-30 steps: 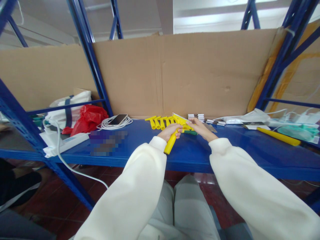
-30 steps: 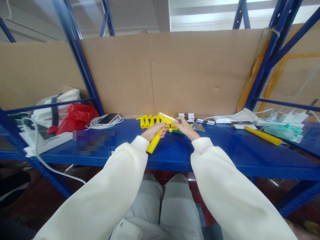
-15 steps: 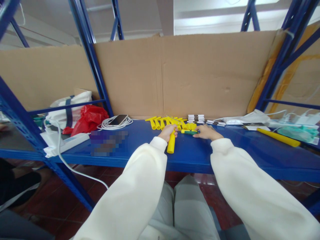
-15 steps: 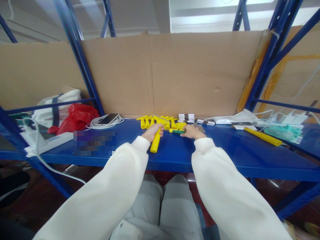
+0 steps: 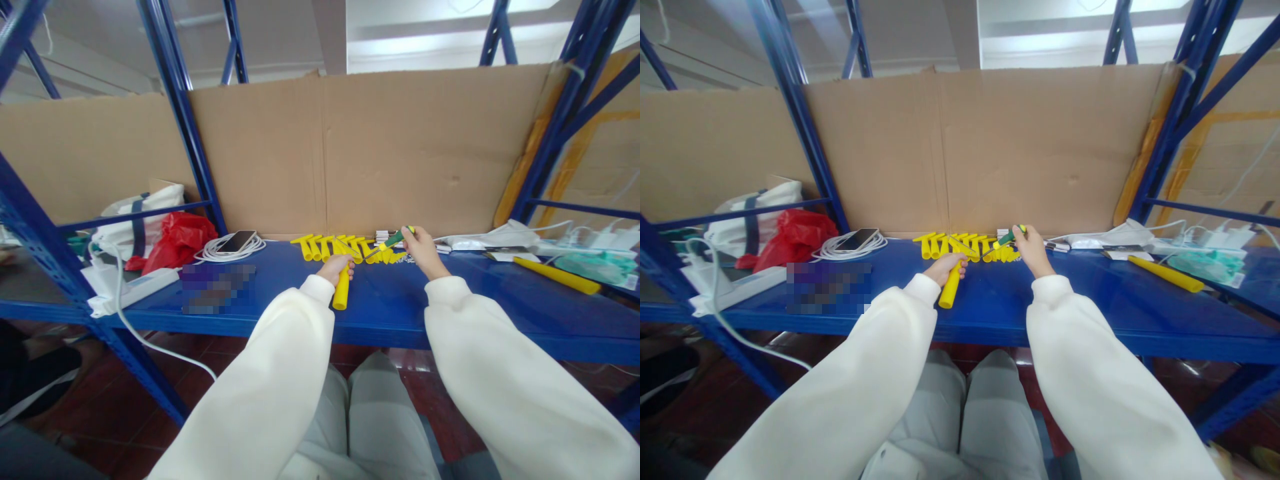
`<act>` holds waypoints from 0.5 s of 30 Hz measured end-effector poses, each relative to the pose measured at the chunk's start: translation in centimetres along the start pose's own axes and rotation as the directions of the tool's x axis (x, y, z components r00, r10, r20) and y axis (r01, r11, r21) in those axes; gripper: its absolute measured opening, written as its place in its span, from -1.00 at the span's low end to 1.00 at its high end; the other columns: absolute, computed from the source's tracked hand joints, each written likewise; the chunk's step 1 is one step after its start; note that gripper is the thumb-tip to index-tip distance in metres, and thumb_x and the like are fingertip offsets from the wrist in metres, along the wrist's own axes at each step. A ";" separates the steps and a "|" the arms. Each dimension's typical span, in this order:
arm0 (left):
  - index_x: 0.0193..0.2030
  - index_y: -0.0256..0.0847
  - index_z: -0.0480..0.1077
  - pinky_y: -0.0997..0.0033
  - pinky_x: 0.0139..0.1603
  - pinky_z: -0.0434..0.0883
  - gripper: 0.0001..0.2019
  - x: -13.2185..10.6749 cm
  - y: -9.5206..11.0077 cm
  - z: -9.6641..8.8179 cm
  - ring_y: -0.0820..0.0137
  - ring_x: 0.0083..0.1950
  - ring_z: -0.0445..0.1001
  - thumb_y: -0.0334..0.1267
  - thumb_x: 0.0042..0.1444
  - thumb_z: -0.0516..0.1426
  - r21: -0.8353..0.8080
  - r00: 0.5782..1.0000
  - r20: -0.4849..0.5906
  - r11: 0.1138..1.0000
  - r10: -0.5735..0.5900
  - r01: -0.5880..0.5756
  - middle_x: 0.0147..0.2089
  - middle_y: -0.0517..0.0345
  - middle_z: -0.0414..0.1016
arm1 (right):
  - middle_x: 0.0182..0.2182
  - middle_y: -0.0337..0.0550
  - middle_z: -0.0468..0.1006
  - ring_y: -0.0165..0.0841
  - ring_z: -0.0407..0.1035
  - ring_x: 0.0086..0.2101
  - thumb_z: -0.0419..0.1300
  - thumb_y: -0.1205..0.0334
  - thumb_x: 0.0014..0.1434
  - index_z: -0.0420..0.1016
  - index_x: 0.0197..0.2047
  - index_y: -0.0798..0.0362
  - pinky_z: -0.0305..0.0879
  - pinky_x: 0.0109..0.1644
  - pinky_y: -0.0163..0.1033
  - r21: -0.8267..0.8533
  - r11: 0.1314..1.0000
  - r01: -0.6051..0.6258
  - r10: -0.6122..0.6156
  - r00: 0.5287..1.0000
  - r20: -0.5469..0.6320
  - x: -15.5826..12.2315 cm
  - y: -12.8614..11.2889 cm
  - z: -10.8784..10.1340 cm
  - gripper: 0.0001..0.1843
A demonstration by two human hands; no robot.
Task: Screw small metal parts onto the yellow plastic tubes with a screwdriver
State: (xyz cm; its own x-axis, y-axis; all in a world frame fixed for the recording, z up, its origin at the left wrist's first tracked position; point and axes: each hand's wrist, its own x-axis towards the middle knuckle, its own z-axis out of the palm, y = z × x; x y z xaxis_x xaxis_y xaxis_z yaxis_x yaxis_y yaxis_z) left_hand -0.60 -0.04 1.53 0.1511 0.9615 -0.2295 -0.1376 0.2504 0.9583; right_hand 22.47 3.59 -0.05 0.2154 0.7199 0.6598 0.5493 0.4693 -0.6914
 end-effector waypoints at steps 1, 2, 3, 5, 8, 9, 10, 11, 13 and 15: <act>-0.36 -0.16 0.22 0.58 -0.67 0.11 -0.74 0.0 0.0 0.0 0.57 -0.73 0.09 -0.56 0.31 0.00 0.004 1.000 -0.002 1.000 -0.002 0.002 -0.64 0.41 0.15 | -0.61 -0.32 0.37 -0.36 0.35 -0.51 0.16 -0.34 0.25 0.36 -0.33 -0.02 0.30 -0.40 -0.27 0.066 0.998 -0.011 0.013 1.000 -0.026 0.0 0.0 0.0 -0.49; -0.36 -0.16 0.22 0.58 -0.67 0.11 -0.74 0.0 0.0 0.0 0.57 -0.73 0.09 -0.56 0.31 -0.01 0.005 1.000 -0.002 1.000 -0.004 0.004 -0.65 0.42 0.15 | -0.62 -0.33 0.35 -0.37 0.33 -0.52 0.20 -0.36 0.21 0.34 -0.35 -0.03 0.28 -0.42 -0.28 0.136 0.990 -0.035 0.041 0.998 -0.041 0.0 -0.1 0.0 -0.47; -0.36 -0.16 0.22 0.58 -0.67 0.11 -0.74 0.0 0.0 0.0 0.57 -0.73 0.08 -0.56 0.32 -0.01 0.005 1.000 -0.001 1.000 -0.005 0.005 -0.65 0.42 0.15 | -0.63 -0.34 0.33 -0.38 0.31 -0.54 0.23 -0.36 0.18 0.32 -0.37 -0.04 0.25 -0.44 -0.28 0.197 0.978 -0.064 0.075 0.996 -0.046 0.0 -0.3 0.1 -0.46; -0.34 -0.16 0.22 0.58 -0.66 0.10 -0.74 0.0 0.0 0.0 0.57 -0.73 0.08 -0.57 0.31 -0.01 0.000 1.000 0.003 1.000 -0.009 0.009 -0.64 0.42 0.14 | -0.64 -0.36 0.33 -0.40 0.26 -0.58 0.28 -0.36 0.14 0.31 -0.39 -0.05 0.22 -0.47 -0.29 0.263 0.959 -0.109 0.123 0.992 -0.034 0.0 -0.6 0.3 -0.46; -0.33 -0.16 0.23 0.58 -0.66 0.10 -0.76 0.0 0.0 -0.1 0.56 -0.72 0.08 -0.57 0.28 0.01 -0.007 1.000 0.008 1.000 -0.009 0.010 -0.64 0.42 0.13 | -0.64 -0.37 0.33 -0.44 0.22 -0.61 0.31 -0.30 0.16 0.31 -0.40 -0.04 0.20 -0.49 -0.31 0.301 0.941 -0.155 0.170 0.985 -0.024 -0.1 -1.1 0.6 -0.49; -0.33 -0.16 0.23 0.58 -0.66 0.10 -0.77 0.0 0.0 -0.1 0.56 -0.72 0.08 -0.57 0.27 0.02 -0.007 1.000 0.008 1.000 -0.011 0.011 -0.64 0.42 0.13 | -0.65 -0.37 0.33 -0.44 0.22 -0.61 0.31 -0.28 0.16 0.31 -0.41 -0.04 0.19 -0.50 -0.31 0.307 0.937 -0.165 0.181 0.983 -0.023 -0.1 -1.2 0.6 -0.50; -0.33 -0.16 0.23 0.59 -0.66 0.10 -0.77 0.0 -0.1 -0.1 0.56 -0.72 0.08 -0.57 0.26 0.02 -0.007 1.000 0.010 1.000 -0.012 0.013 -0.64 0.42 0.14 | -0.65 -0.37 0.33 -0.45 0.21 -0.62 0.32 -0.27 0.17 0.30 -0.41 -0.04 0.18 -0.51 -0.32 0.313 0.934 -0.173 0.189 0.982 -0.022 -0.2 -1.3 0.6 -0.51; -0.33 -0.16 0.23 0.59 -0.66 0.09 -0.77 0.0 -0.1 -0.1 0.56 -0.72 0.08 -0.57 0.26 0.03 -0.007 1.000 0.011 1.000 -0.014 0.014 -0.64 0.42 0.14 | -0.65 -0.37 0.33 -0.45 0.21 -0.62 0.32 -0.25 0.17 0.30 -0.42 -0.04 0.17 -0.51 -0.32 0.320 0.931 -0.177 0.193 0.981 -0.020 -0.2 -1.3 0.6 -0.51; -0.33 -0.16 0.23 0.58 -0.66 0.09 -0.77 0.0 -0.1 -0.1 0.56 -0.72 0.08 -0.57 0.26 0.02 -0.006 1.000 0.014 1.000 -0.017 0.017 -0.64 0.42 0.15 | -0.66 -0.38 0.33 -0.46 0.20 -0.63 0.33 -0.25 0.17 0.30 -0.43 -0.04 0.17 -0.52 -0.33 0.333 0.927 -0.173 0.189 0.982 -0.014 -0.2 -1.3 0.6 -0.51; -0.33 -0.16 0.22 0.58 -0.67 0.09 -0.77 0.0 -0.1 0.0 0.56 -0.73 0.08 -0.57 0.27 0.01 -0.001 1.000 0.024 1.000 -0.015 0.015 -0.64 0.42 0.14 | -0.66 -0.38 0.34 -0.47 0.20 -0.63 0.34 -0.25 0.16 0.30 -0.43 -0.04 0.17 -0.53 -0.34 0.342 0.925 -0.163 0.179 0.984 -0.013 -0.1 -1.2 0.6 -0.50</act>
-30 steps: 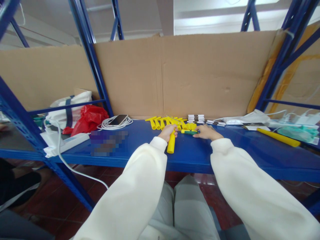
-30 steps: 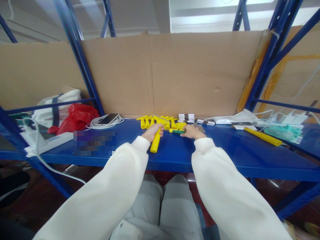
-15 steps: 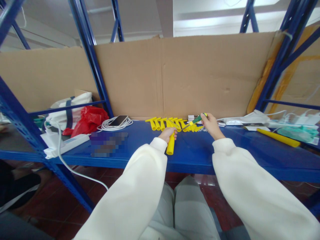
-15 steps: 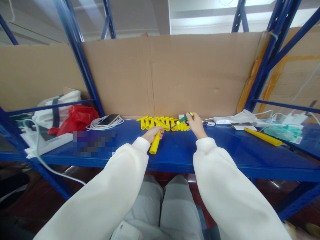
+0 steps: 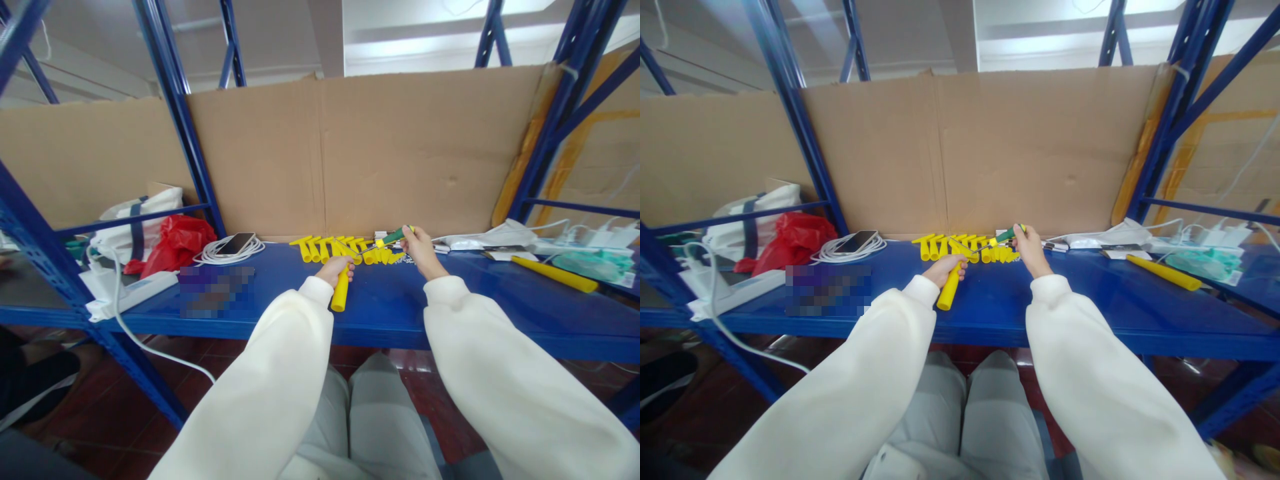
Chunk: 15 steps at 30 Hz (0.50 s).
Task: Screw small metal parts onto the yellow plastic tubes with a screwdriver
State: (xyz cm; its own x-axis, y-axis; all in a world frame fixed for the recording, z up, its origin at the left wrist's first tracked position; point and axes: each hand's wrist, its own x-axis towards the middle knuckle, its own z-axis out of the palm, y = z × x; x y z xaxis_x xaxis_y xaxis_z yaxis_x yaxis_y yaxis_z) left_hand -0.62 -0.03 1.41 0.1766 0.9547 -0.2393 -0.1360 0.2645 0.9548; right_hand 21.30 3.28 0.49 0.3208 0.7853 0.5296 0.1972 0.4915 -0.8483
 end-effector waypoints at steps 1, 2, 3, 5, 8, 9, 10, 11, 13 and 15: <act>-0.33 -0.16 0.22 0.58 -0.67 0.09 -0.77 0.0 0.0 0.0 0.56 -0.73 0.08 -0.57 0.27 0.00 0.003 1.000 0.006 1.000 0.004 -0.004 -0.65 0.42 0.14 | -0.66 -0.38 0.34 -0.47 0.20 -0.63 0.34 -0.26 0.16 0.31 -0.43 -0.03 0.17 -0.53 -0.35 0.002 1.000 0.005 -0.005 1.000 0.001 0.0 0.1 0.0 -0.50; -0.33 -0.15 0.21 0.59 -0.67 0.09 -0.77 0.0 0.0 0.0 0.56 -0.72 0.08 -0.56 0.28 -0.01 0.007 1.000 0.013 1.000 0.007 -0.007 -0.65 0.42 0.14 | -0.66 -0.38 0.34 -0.47 0.20 -0.63 0.34 -0.26 0.16 0.32 -0.42 -0.03 0.17 -0.53 -0.35 0.001 1.000 0.008 -0.008 1.000 -0.001 0.1 0.1 0.0 -0.50; -0.33 -0.15 0.21 0.59 -0.67 0.10 -0.76 0.0 0.0 0.0 0.56 -0.72 0.08 -0.56 0.29 -0.01 0.010 1.000 0.019 1.000 0.008 -0.009 -0.65 0.42 0.14 | -0.66 -0.38 0.34 -0.47 0.20 -0.63 0.34 -0.26 0.17 0.32 -0.42 -0.03 0.17 -0.53 -0.35 0.000 1.000 0.009 -0.009 1.000 -0.004 0.1 0.2 0.0 -0.50; -0.33 -0.15 0.20 0.59 -0.66 0.10 -0.77 0.0 0.0 0.0 0.57 -0.72 0.08 -0.55 0.30 -0.02 0.010 1.000 0.024 1.000 0.011 -0.012 -0.65 0.43 0.14 | -0.65 -0.38 0.33 -0.46 0.22 -0.62 0.33 -0.25 0.18 0.31 -0.41 -0.04 0.19 -0.52 -0.34 -0.003 1.000 0.006 -0.006 1.000 -0.011 0.1 0.2 0.0 -0.51; -0.32 -0.15 0.21 0.59 -0.66 0.10 -0.78 0.0 0.0 0.0 0.57 -0.72 0.09 -0.55 0.29 0.00 0.000 1.000 0.026 1.000 0.018 -0.018 -0.64 0.43 0.15 | -0.64 -0.38 0.33 -0.45 0.24 -0.61 0.33 -0.22 0.20 0.30 -0.40 -0.04 0.22 -0.50 -0.33 -0.001 1.000 -0.004 0.004 1.000 -0.029 0.2 0.3 -0.1 -0.53; -0.32 -0.15 0.21 0.59 -0.66 0.10 -0.78 0.0 0.1 0.0 0.58 -0.72 0.09 -0.55 0.29 0.00 -0.005 0.999 0.024 1.000 0.022 -0.022 -0.64 0.43 0.15 | -0.64 -0.38 0.33 -0.45 0.25 -0.60 0.32 -0.21 0.20 0.30 -0.40 -0.04 0.23 -0.50 -0.34 0.002 1.000 -0.002 0.002 0.999 -0.034 0.2 0.3 -0.1 -0.54; -0.32 -0.15 0.21 0.59 -0.66 0.10 -0.78 -0.1 0.1 0.0 0.58 -0.72 0.09 -0.55 0.29 0.00 -0.009 0.999 0.022 1.000 0.024 -0.024 -0.64 0.43 0.15 | -0.64 -0.38 0.33 -0.45 0.25 -0.60 0.32 -0.21 0.21 0.30 -0.40 -0.04 0.23 -0.49 -0.34 0.006 1.000 0.001 -0.001 0.999 -0.038 0.2 0.4 -0.1 -0.54; -0.33 -0.15 0.21 0.59 -0.66 0.10 -0.77 -0.1 0.1 0.0 0.58 -0.72 0.09 -0.55 0.29 0.00 -0.013 0.999 0.019 1.000 0.026 -0.025 -0.64 0.43 0.15 | -0.64 -0.38 0.34 -0.45 0.25 -0.60 0.33 -0.21 0.20 0.30 -0.39 -0.04 0.23 -0.49 -0.34 0.012 1.000 0.007 -0.006 0.999 -0.038 0.2 0.4 -0.1 -0.54; -0.34 -0.15 0.21 0.59 -0.66 0.10 -0.77 -0.1 0.2 0.1 0.58 -0.72 0.08 -0.55 0.28 0.01 -0.017 1.000 0.010 0.999 0.029 -0.028 -0.65 0.42 0.15 | -0.64 -0.38 0.34 -0.46 0.24 -0.61 0.34 -0.21 0.19 0.31 -0.39 -0.04 0.23 -0.51 -0.36 0.021 1.000 0.010 -0.010 1.000 -0.026 0.2 0.3 -0.1 -0.54; -0.36 -0.15 0.21 0.59 -0.67 0.09 -0.76 -0.1 0.2 0.1 0.57 -0.73 0.08 -0.56 0.27 0.01 -0.013 1.000 0.000 0.999 0.031 -0.031 -0.65 0.41 0.15 | -0.65 -0.37 0.34 -0.48 0.22 -0.62 0.37 -0.19 0.17 0.31 -0.41 -0.03 0.20 -0.53 -0.37 0.031 1.000 -0.007 0.007 1.000 -0.004 0.0 0.1 0.0 -0.53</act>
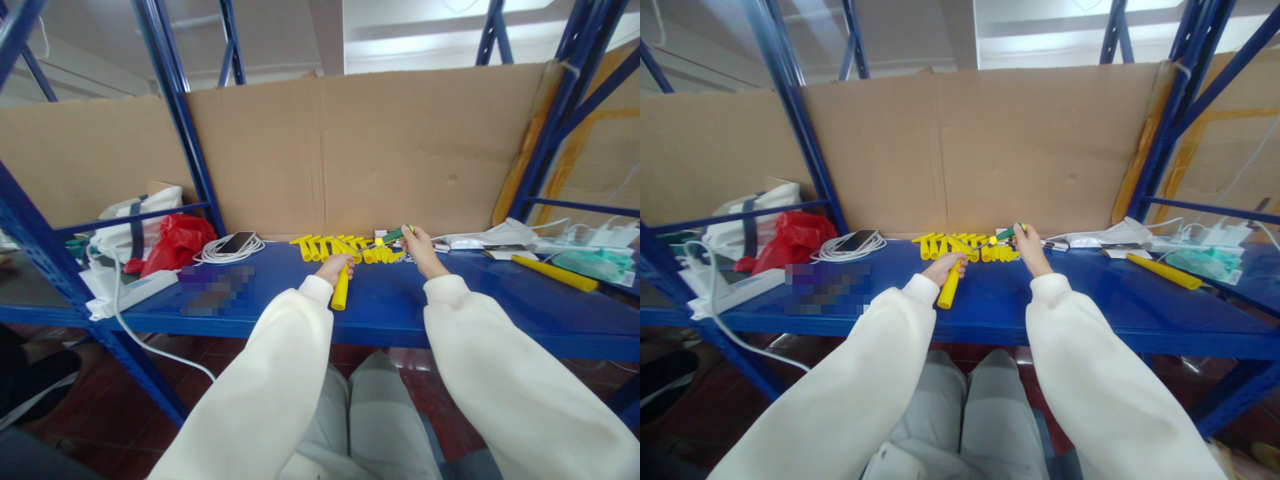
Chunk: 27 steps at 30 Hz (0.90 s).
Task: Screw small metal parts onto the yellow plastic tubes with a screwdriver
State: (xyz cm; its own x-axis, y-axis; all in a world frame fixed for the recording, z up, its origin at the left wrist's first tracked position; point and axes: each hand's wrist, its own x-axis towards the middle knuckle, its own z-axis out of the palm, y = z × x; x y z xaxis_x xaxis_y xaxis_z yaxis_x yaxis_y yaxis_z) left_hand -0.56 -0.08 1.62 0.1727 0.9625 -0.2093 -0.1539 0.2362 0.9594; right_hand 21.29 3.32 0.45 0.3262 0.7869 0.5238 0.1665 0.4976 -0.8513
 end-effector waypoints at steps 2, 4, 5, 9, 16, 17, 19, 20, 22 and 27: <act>-0.36 -0.15 0.21 0.59 -0.68 0.09 -0.75 0.0 0.0 0.0 0.57 -0.73 0.08 -0.56 0.27 0.00 0.004 1.000 -0.008 1.000 0.006 -0.005 -0.66 0.41 0.14 | -0.65 -0.36 0.35 -0.49 0.21 -0.63 0.40 -0.16 0.15 0.31 -0.42 -0.02 0.16 -0.56 -0.39 0.024 0.999 -0.031 0.031 0.999 0.013 -0.2 -0.4 0.1 -0.53; -0.36 -0.15 0.21 0.59 -0.67 0.10 -0.75 -0.1 0.0 0.0 0.57 -0.73 0.08 -0.56 0.28 0.00 0.005 1.000 -0.013 1.000 0.014 -0.014 -0.66 0.41 0.14 | -0.66 -0.38 0.35 -0.51 0.19 -0.65 0.43 -0.14 0.11 0.32 -0.41 -0.02 0.12 -0.59 -0.41 0.071 0.996 -0.060 0.059 0.998 0.015 -0.5 -0.8 0.2 -0.54; -0.36 -0.15 0.21 0.59 -0.67 0.10 -0.75 -0.1 -0.1 0.0 0.57 -0.72 0.09 -0.56 0.29 0.00 0.006 1.000 -0.016 1.000 0.018 -0.018 -0.66 0.41 0.14 | -0.67 -0.39 0.35 -0.51 0.18 -0.66 0.45 -0.13 0.08 0.34 -0.38 -0.03 0.10 -0.60 -0.41 0.098 0.993 -0.071 0.069 0.997 0.017 -0.6 -1.0 0.3 -0.55; -0.35 -0.15 0.22 0.59 -0.67 0.09 -0.77 0.0 -0.2 0.0 0.56 -0.72 0.10 -0.56 0.26 0.03 0.007 0.999 -0.030 1.000 0.021 -0.021 -0.65 0.41 0.15 | -0.70 -0.45 0.32 -0.53 0.15 -0.69 0.50 -0.18 -0.04 0.43 -0.29 -0.03 0.03 -0.65 -0.43 0.169 0.982 -0.085 0.081 0.996 0.031 -1.1 -1.6 0.4 -0.50; -0.33 -0.14 0.22 0.59 -0.66 0.10 -0.78 0.1 -0.3 -0.1 0.57 -0.72 0.10 -0.56 0.24 0.05 0.020 1.000 -0.013 1.000 0.014 -0.014 -0.64 0.42 0.16 | -0.65 -0.42 0.33 -0.53 0.16 -0.70 0.52 -0.29 -0.11 0.49 -0.27 -0.02 0.04 -0.68 -0.41 0.242 0.967 -0.079 0.067 0.996 0.056 -1.2 -1.9 0.2 -0.42; -0.33 -0.15 0.22 0.58 -0.66 0.10 -0.79 0.1 -0.3 -0.1 0.57 -0.71 0.10 -0.55 0.23 0.06 0.019 1.000 -0.016 1.000 0.015 -0.014 -0.64 0.42 0.16 | -0.65 -0.40 0.35 -0.51 0.20 -0.68 0.52 -0.27 -0.07 0.49 -0.27 -0.02 0.08 -0.66 -0.40 0.260 0.960 -0.102 0.081 0.993 0.090 -1.2 -2.0 0.1 -0.44; -0.31 -0.15 0.24 0.58 -0.65 0.10 -0.81 0.2 -0.3 -0.1 0.56 -0.71 0.11 -0.54 0.21 0.08 0.016 1.000 -0.017 1.000 0.018 -0.017 -0.64 0.42 0.16 | -0.62 -0.34 0.42 -0.47 0.31 -0.63 0.49 -0.22 0.02 0.45 -0.30 -0.02 0.21 -0.60 -0.38 0.288 0.947 -0.146 0.100 0.981 0.167 -1.1 -2.1 -0.2 -0.50; -0.31 -0.16 0.25 0.58 -0.65 0.10 -0.81 0.3 -0.3 -0.1 0.55 -0.71 0.11 -0.54 0.20 0.09 0.016 1.000 -0.015 1.000 0.018 -0.017 -0.64 0.42 0.16 | -0.60 -0.31 0.46 -0.45 0.35 -0.61 0.47 -0.20 0.06 0.42 -0.32 -0.02 0.26 -0.56 -0.37 0.293 0.943 -0.158 0.101 0.975 0.199 -1.0 -2.1 -0.3 -0.52; -0.30 -0.16 0.26 0.58 -0.65 0.10 -0.82 0.4 -0.4 -0.2 0.55 -0.71 0.12 -0.54 0.18 0.11 0.019 1.000 -0.011 1.000 0.014 -0.014 -0.64 0.42 0.16 | -0.60 -0.29 0.46 -0.45 0.37 -0.61 0.45 -0.18 0.11 0.37 -0.35 -0.02 0.29 -0.54 -0.37 0.280 0.947 -0.156 0.093 0.970 0.226 -0.9 -2.1 -0.5 -0.53; -0.30 -0.16 0.27 0.56 -0.64 0.11 -0.81 0.5 -0.4 -0.3 0.55 -0.70 0.12 -0.54 0.18 0.14 0.050 1.000 0.001 0.999 0.003 -0.003 -0.63 0.43 0.17 | -0.69 -0.42 0.31 -0.51 0.20 -0.69 0.49 -0.21 0.03 0.32 -0.38 -0.03 0.10 -0.63 -0.41 0.214 0.974 -0.074 0.048 0.991 0.124 -0.6 -1.6 -0.3 -0.47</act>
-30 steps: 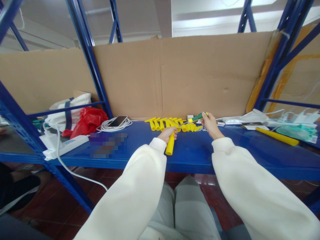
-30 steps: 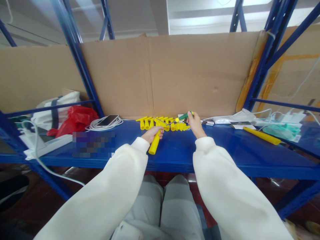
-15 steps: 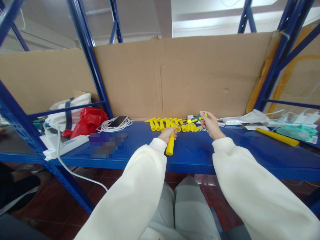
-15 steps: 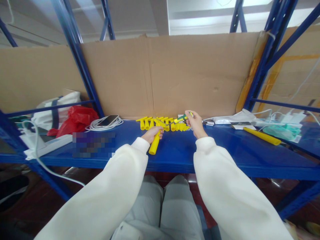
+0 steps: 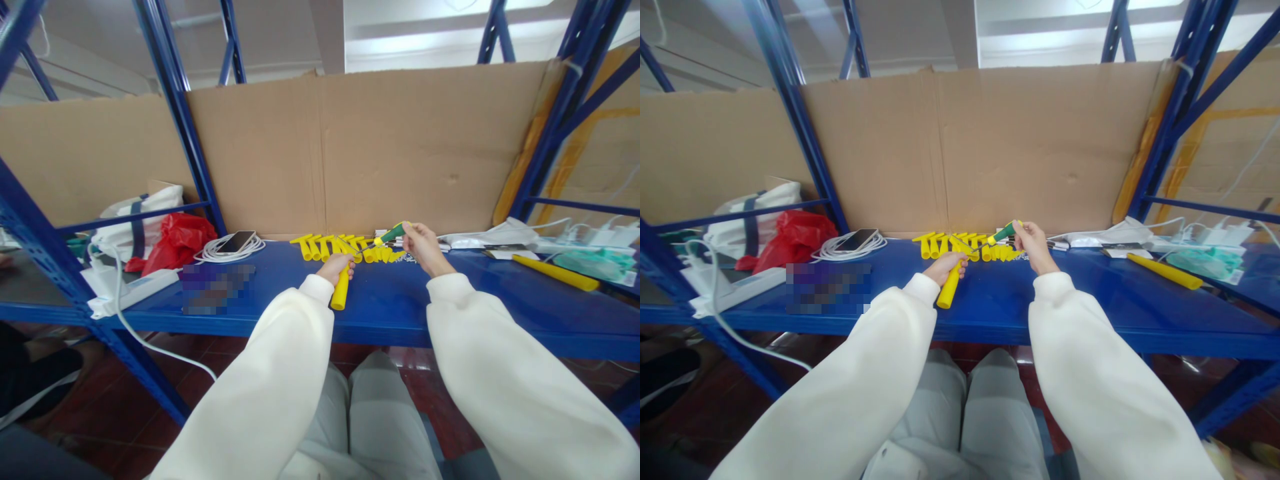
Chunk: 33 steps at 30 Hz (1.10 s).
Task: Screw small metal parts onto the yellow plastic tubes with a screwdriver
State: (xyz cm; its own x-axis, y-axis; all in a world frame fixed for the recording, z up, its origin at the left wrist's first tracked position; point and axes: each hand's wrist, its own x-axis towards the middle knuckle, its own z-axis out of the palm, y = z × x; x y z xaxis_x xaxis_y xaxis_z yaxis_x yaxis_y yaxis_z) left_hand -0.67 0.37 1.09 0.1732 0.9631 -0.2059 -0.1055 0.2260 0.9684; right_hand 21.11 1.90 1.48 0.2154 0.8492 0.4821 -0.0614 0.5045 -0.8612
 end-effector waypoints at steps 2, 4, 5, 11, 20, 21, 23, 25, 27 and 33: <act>-0.30 -0.16 0.26 0.56 -0.63 0.12 -0.81 -0.1 0.1 0.0 0.55 -0.70 0.13 -0.54 0.18 0.12 0.017 1.000 0.010 1.000 0.001 -0.001 -0.63 0.42 0.18 | -0.69 -0.43 0.31 -0.52 0.19 -0.68 0.50 -0.17 0.02 0.29 -0.40 -0.04 0.08 -0.64 -0.43 0.012 1.000 -0.009 0.009 0.999 -0.033 0.1 0.1 0.0 -0.47; -0.32 -0.16 0.25 0.56 -0.64 0.12 -0.80 -0.2 0.1 0.0 0.55 -0.70 0.13 -0.55 0.19 0.11 0.029 1.000 0.015 1.000 0.003 -0.004 -0.63 0.41 0.18 | -0.69 -0.45 0.30 -0.52 0.18 -0.69 0.50 -0.15 0.02 0.27 -0.40 -0.05 0.05 -0.65 -0.43 0.026 0.999 -0.034 0.036 0.997 -0.061 0.1 0.1 0.0 -0.48; -0.32 -0.16 0.24 0.56 -0.64 0.12 -0.79 -0.2 0.1 0.1 0.55 -0.70 0.12 -0.56 0.19 0.10 0.031 1.000 0.014 0.999 0.005 -0.006 -0.63 0.41 0.18 | -0.70 -0.45 0.29 -0.52 0.16 -0.70 0.50 -0.14 0.01 0.27 -0.39 -0.05 0.03 -0.66 -0.43 0.026 0.999 -0.042 0.044 0.996 -0.072 0.0 0.1 0.0 -0.48; -0.34 -0.15 0.23 0.58 -0.65 0.11 -0.78 -0.4 0.2 0.2 0.56 -0.71 0.11 -0.57 0.19 0.08 0.006 1.000 0.001 1.000 0.021 -0.021 -0.64 0.42 0.16 | -0.70 -0.42 0.27 -0.50 0.18 -0.70 0.45 -0.28 0.05 0.34 -0.36 -0.03 0.08 -0.64 -0.41 0.042 0.998 -0.049 0.050 0.999 -0.001 -0.3 -0.6 -0.2 -0.45; -0.37 -0.14 0.22 0.58 -0.67 0.09 -0.75 -0.3 0.2 0.1 0.59 -0.72 0.09 -0.55 0.21 0.14 -0.018 1.000 -0.029 1.000 0.009 -0.010 -0.63 0.42 0.18 | -0.68 -0.42 0.30 -0.50 0.23 -0.66 0.50 -0.20 0.03 0.31 -0.41 -0.03 0.19 -0.58 -0.40 0.040 0.999 -0.028 0.026 0.999 0.039 0.0 -0.2 -0.2 -0.46; -0.37 -0.14 0.22 0.58 -0.66 0.09 -0.74 -0.3 0.2 0.1 0.60 -0.72 0.09 -0.55 0.18 0.17 -0.026 1.000 -0.026 1.000 0.009 -0.010 -0.63 0.43 0.18 | -0.68 -0.42 0.30 -0.51 0.23 -0.66 0.50 -0.20 0.02 0.29 -0.42 -0.03 0.17 -0.59 -0.41 0.033 0.999 -0.021 0.020 1.000 0.014 0.1 0.0 -0.2 -0.45; -0.36 -0.15 0.23 0.58 -0.66 0.09 -0.75 -0.2 0.2 0.1 0.59 -0.71 0.09 -0.55 0.15 0.20 -0.028 1.000 -0.020 1.000 0.009 -0.010 -0.62 0.43 0.19 | -0.67 -0.42 0.31 -0.51 0.22 -0.67 0.50 -0.18 0.02 0.28 -0.42 -0.04 0.16 -0.60 -0.41 0.028 0.999 -0.015 0.016 1.000 -0.018 0.2 0.2 -0.2 -0.46; -0.33 -0.15 0.25 0.57 -0.66 0.10 -0.78 -0.1 0.2 0.1 0.57 -0.71 0.10 -0.54 0.16 0.17 -0.015 1.000 -0.014 1.000 0.006 -0.006 -0.63 0.43 0.18 | -0.69 -0.44 0.30 -0.52 0.20 -0.68 0.49 -0.17 0.03 0.27 -0.40 -0.05 0.13 -0.62 -0.41 0.021 0.999 -0.023 0.024 0.999 -0.029 0.1 0.2 -0.2 -0.47; -0.32 -0.16 0.25 0.57 -0.65 0.11 -0.79 -0.2 0.2 0.1 0.56 -0.71 0.11 -0.55 0.19 0.14 -0.004 1.000 -0.011 1.000 0.007 -0.007 -0.64 0.43 0.17 | -0.72 -0.46 0.26 -0.53 0.14 -0.71 0.49 -0.19 0.02 0.28 -0.39 -0.05 0.07 -0.65 -0.42 0.009 0.999 -0.033 0.033 0.999 -0.039 0.0 0.1 -0.2 -0.46; -0.35 -0.15 0.23 0.57 -0.66 0.09 -0.78 -0.2 0.2 0.1 0.57 -0.71 0.10 -0.53 0.23 0.12 -0.003 1.000 -0.007 1.000 0.017 -0.017 -0.65 0.41 0.18 | -0.66 -0.39 0.35 -0.50 0.23 -0.66 0.47 -0.22 0.06 0.35 -0.38 -0.03 0.18 -0.60 -0.39 0.062 0.997 -0.056 0.053 0.998 0.047 -0.3 -0.6 -0.3 -0.49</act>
State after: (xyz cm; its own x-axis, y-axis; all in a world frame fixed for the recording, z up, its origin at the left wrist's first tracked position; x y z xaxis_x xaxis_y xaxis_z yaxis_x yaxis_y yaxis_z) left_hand -0.65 0.20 1.29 0.1645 0.9678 -0.1903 -0.1115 0.2100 0.9713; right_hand 21.33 1.28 1.77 0.1660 0.8810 0.4430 -0.1332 0.4651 -0.8752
